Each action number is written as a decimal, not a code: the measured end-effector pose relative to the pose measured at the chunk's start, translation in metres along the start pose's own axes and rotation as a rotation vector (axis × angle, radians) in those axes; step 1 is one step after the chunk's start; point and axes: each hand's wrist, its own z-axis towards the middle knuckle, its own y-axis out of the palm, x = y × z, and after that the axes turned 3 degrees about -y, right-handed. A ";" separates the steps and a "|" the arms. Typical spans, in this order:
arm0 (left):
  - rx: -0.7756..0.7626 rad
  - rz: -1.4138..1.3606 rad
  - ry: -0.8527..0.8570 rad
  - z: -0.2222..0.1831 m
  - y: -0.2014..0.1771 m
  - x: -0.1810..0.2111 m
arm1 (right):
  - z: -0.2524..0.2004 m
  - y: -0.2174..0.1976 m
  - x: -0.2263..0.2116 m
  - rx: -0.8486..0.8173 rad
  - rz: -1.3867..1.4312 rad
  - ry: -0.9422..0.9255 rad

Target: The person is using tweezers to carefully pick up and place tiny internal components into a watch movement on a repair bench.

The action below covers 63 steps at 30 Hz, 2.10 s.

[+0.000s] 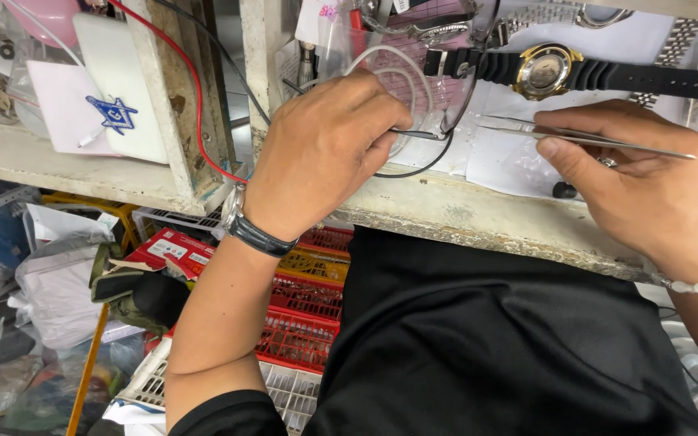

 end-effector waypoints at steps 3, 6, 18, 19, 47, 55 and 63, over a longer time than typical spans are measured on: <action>0.010 0.018 -0.001 0.000 0.002 0.000 | -0.006 0.001 -0.001 0.026 -0.013 -0.037; 0.027 0.051 0.005 -0.002 0.006 -0.002 | -0.007 0.004 0.006 0.009 -0.078 -0.137; -0.018 0.008 -0.025 -0.003 -0.001 0.000 | 0.000 0.006 0.004 -0.013 -0.042 -0.234; -0.017 0.005 -0.014 -0.002 -0.003 0.002 | -0.001 0.004 0.002 -0.004 -0.047 -0.232; -0.017 0.269 0.000 0.000 -0.001 0.003 | -0.022 -0.043 0.005 0.069 -0.228 0.033; -0.074 0.143 0.029 0.022 -0.003 0.033 | -0.042 -0.064 0.022 0.133 -0.278 -0.151; -0.153 0.135 0.085 0.056 0.036 0.060 | -0.064 -0.084 0.057 0.077 -0.471 -0.229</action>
